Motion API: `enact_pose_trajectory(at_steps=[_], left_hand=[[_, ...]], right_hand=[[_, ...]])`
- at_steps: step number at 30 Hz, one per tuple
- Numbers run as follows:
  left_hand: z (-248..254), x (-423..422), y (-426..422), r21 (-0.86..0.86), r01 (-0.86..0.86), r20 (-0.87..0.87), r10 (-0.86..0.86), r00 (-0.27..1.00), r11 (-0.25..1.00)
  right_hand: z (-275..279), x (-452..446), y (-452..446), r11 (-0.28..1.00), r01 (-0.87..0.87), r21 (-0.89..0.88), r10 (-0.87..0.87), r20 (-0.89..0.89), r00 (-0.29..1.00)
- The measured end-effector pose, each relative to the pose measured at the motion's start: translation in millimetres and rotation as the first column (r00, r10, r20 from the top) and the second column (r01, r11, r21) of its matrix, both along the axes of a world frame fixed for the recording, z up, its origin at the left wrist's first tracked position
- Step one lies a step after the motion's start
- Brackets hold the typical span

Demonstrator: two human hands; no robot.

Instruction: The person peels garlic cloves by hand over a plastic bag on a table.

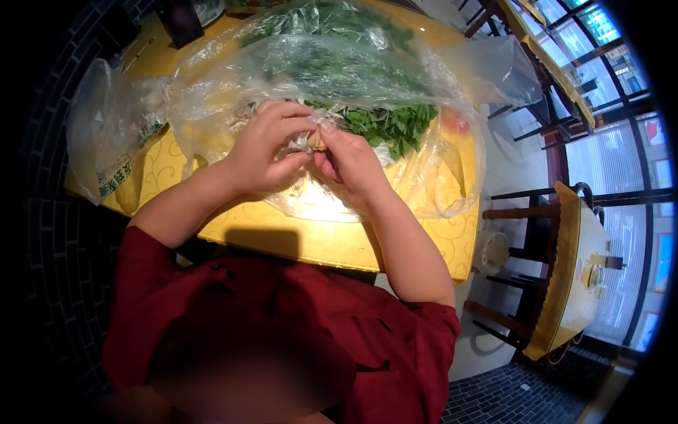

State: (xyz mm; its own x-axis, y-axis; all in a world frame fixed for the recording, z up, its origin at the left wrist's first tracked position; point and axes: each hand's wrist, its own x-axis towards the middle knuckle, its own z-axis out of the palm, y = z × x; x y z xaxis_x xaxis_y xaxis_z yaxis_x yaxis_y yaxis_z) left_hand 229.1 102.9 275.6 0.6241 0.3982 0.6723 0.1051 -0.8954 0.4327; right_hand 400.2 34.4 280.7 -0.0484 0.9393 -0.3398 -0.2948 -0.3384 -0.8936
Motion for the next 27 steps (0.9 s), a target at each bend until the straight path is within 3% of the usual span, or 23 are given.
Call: enact_pose_trajectory(at_steps=[5,8,11,14,17,23,27], left_hand=[[-5,-2,-1,-0.145,0.266,0.048,-0.262,0.964,0.953],[-4,-4,0,-0.132,0.226,0.066,-0.219,0.973,0.965],[-1,-6,-7,-0.391,0.134,0.076,-0.113,0.991,0.911],[-12,-6,-5,-0.577,0.179,0.099,-0.149,0.984,0.797],[-1,-7,-7,-0.57,0.224,0.059,-0.232,0.971,0.791],[1,-5,-17,-0.607,0.178,0.069,-0.172,0.983,0.775],[6,-7,-18,-0.528,0.038,-0.103,-0.109,0.989,0.848]], right_hand=[[-2,1,-2,0.996,-0.093,-0.002,0.093,0.093,0.991],[0,1,-3,0.993,-0.112,-0.024,0.114,0.173,0.978],[-11,2,-3,0.868,-0.18,0.462,-0.136,0.57,0.81],[1,1,-4,0.873,-0.182,0.452,-0.144,0.596,0.79],[1,0,-7,0.86,-0.26,0.439,-0.109,0.656,0.747],[-2,1,-5,0.843,-0.335,0.421,-0.098,0.733,0.673],[-3,-4,-5,0.829,-0.369,0.419,-0.129,0.786,0.604]])
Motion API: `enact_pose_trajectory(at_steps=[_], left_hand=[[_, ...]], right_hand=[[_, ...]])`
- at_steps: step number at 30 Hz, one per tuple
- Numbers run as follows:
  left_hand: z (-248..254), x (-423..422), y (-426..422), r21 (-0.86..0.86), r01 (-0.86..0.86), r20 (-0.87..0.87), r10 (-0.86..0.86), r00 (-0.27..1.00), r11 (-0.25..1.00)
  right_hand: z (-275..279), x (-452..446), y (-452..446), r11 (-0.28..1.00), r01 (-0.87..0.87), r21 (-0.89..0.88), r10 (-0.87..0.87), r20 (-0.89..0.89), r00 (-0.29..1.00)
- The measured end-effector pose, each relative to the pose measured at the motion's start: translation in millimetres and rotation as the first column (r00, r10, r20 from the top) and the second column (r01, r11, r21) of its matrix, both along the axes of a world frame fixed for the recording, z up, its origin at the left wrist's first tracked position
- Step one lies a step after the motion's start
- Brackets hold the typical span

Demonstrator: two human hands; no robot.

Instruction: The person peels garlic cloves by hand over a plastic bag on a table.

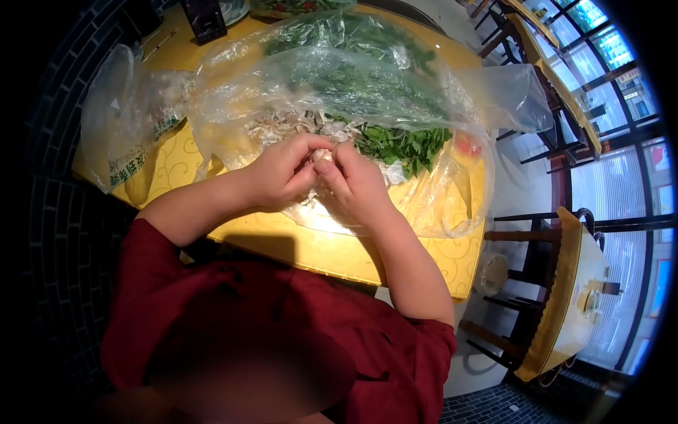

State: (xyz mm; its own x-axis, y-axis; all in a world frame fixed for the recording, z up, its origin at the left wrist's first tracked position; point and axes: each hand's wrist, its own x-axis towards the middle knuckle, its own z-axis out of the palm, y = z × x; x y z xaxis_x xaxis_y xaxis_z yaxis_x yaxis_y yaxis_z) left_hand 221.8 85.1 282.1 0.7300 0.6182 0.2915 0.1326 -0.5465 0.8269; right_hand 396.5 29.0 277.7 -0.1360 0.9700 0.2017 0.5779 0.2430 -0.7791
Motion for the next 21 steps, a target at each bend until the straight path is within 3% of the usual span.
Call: enact_pose_trajectory(at_steps=[5,11,14,17,21], left_hand=[[-4,3,-1,0.284,-0.048,0.017,0.045,0.999,0.958],[-11,4,-3,0.372,-0.097,0.08,0.072,0.994,0.923],[-6,4,-3,0.134,-0.102,0.004,0.102,0.995,0.986],[-3,3,6,-0.127,-0.067,0.076,0.078,0.994,0.99],[3,-3,16,-0.543,-0.015,0.155,0.118,0.981,0.84]], right_hand=[[5,-11,-5,0.999,0.05,-0.016,-0.051,-0.01,0.999],[0,-12,-5,1.0,0.031,-0.007,-0.031,-0.068,0.997],[4,-11,-5,0.999,0.012,-0.047,-0.019,-0.16,0.987],[2,-6,-2,1.0,-0.012,0.011,0.014,-0.151,0.988],[6,2,0,0.975,0.022,0.221,-0.015,-0.03,0.999]])
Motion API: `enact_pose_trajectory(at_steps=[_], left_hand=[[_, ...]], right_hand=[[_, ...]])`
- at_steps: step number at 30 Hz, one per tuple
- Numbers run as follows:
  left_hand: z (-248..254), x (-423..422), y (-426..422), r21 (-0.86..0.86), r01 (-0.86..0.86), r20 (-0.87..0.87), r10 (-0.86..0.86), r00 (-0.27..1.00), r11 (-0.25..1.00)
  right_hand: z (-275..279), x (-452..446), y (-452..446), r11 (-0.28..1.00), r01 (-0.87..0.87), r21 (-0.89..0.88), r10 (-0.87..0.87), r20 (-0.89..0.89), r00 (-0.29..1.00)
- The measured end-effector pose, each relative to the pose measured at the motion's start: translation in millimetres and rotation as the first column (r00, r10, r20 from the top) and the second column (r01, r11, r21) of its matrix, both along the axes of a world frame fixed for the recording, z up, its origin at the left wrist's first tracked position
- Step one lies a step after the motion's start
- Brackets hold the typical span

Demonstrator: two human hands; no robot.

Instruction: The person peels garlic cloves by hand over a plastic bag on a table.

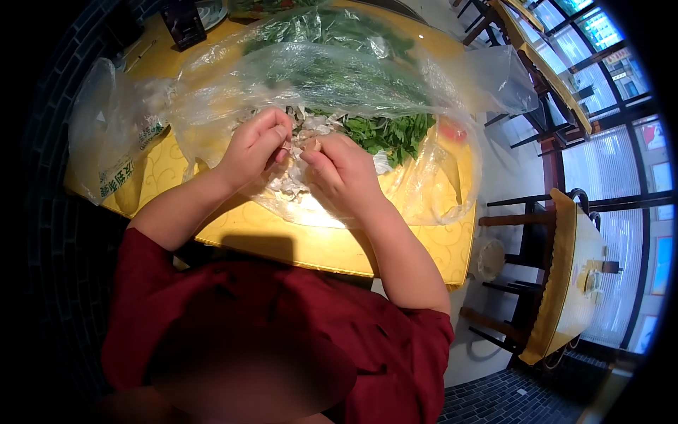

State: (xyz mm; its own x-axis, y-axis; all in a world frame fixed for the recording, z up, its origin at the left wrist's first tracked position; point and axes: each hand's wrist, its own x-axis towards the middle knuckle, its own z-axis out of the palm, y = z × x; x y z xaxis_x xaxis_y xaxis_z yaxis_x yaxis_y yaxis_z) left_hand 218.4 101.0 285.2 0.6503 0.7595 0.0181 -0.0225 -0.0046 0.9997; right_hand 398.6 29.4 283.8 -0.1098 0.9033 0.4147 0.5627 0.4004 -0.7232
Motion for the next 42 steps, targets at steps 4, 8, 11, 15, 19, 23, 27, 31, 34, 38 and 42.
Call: enact_pose_trajectory(at_steps=[4,8,11,15,19,23,27,31,34,38,42], left_hand=[[-5,1,4,-0.123,0.071,0.117,-0.056,0.992,0.99],[-13,6,7,-0.052,0.119,0.143,-0.11,0.984,0.992],[-12,4,6,0.012,0.119,0.041,-0.12,0.992,0.993],[-11,6,2,0.131,0.063,-0.023,-0.06,0.998,0.989],[-9,7,0,0.064,0.042,-0.011,-0.042,0.999,0.997],[-5,5,1,0.052,0.08,-0.056,-0.077,0.995,0.995],[-5,7,-2,0.092,0.04,-0.084,-0.032,0.996,0.995],[-4,5,-1,0.12,0.04,-0.114,-0.027,0.993,0.992],[-2,3,0,0.157,0.083,-0.137,-0.062,0.989,0.984],[-10,3,2,0.101,0.089,-0.038,-0.086,0.996,0.991],[-7,4,1,0.08,0.101,-0.005,-0.101,0.995,0.992]], right_hand=[[0,2,3,0.998,0.025,0.052,-0.028,0.057,0.998],[-7,6,5,0.983,0.028,0.183,-0.069,0.224,0.972],[-7,6,5,0.958,0.047,0.283,-0.131,0.284,0.95],[-5,5,3,0.942,0.019,0.336,-0.145,0.357,0.923],[-3,4,2,0.93,-0.018,0.367,-0.147,0.415,0.898],[-2,2,0,0.925,-0.043,0.378,-0.141,0.447,0.883],[-4,0,1,0.918,-0.056,0.392,-0.132,0.435,0.891],[-3,0,2,0.911,-0.068,0.407,-0.113,0.405,0.907],[-4,-2,1,0.902,-0.087,0.422,-0.112,0.425,0.898],[1,0,1,0.901,-0.079,0.426,-0.091,0.365,0.927],[-3,5,5,0.899,-0.085,0.429,-0.062,0.319,0.946]])
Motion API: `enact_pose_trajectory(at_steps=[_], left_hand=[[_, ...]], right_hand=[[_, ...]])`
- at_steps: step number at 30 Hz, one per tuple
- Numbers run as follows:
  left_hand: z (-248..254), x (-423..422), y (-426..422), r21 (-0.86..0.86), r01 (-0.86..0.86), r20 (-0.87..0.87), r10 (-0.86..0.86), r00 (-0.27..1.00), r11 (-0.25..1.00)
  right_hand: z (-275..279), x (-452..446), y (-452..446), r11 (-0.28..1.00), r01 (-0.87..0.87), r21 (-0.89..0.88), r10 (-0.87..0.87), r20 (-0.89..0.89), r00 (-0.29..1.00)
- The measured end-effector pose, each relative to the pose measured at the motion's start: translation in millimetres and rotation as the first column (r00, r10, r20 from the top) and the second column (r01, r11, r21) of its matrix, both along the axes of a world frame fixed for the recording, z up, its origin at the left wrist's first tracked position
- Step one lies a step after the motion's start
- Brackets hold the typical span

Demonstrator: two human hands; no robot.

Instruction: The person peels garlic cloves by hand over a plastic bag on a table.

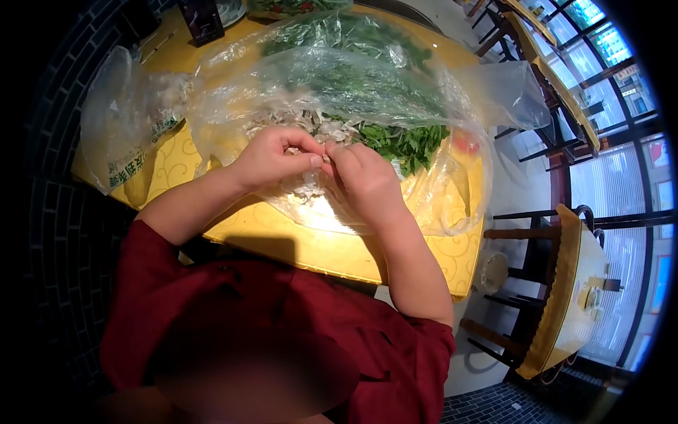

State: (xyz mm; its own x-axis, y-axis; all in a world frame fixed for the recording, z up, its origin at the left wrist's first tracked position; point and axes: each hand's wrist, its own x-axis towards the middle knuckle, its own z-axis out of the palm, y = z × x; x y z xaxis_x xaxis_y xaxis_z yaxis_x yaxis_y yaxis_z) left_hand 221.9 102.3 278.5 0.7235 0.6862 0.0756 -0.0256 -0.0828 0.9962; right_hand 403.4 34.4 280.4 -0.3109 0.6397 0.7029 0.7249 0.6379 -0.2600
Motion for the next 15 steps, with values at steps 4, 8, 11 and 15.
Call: enact_pose_trajectory(at_steps=[4,8,11,15], left_hand=[[7,-2,2,0.087,-0.057,-0.068,0.063,0.996,0.995],[37,-13,-3,0.1,0.051,0.216,-0.072,0.974,0.994],[82,-30,-28,0.213,0.244,0.421,-0.314,0.851,0.946],[102,-32,-67,0.247,0.252,0.577,-0.351,0.737,0.936]], right_hand=[[2,-1,0,0.999,-0.004,-0.038,0.002,-0.035,0.999],[5,2,-1,0.997,0.034,-0.066,-0.04,-0.103,0.994],[3,2,-1,0.995,0.046,-0.087,-0.055,-0.106,0.993],[-1,5,-1,0.995,0.052,-0.082,-0.058,-0.067,0.996]])
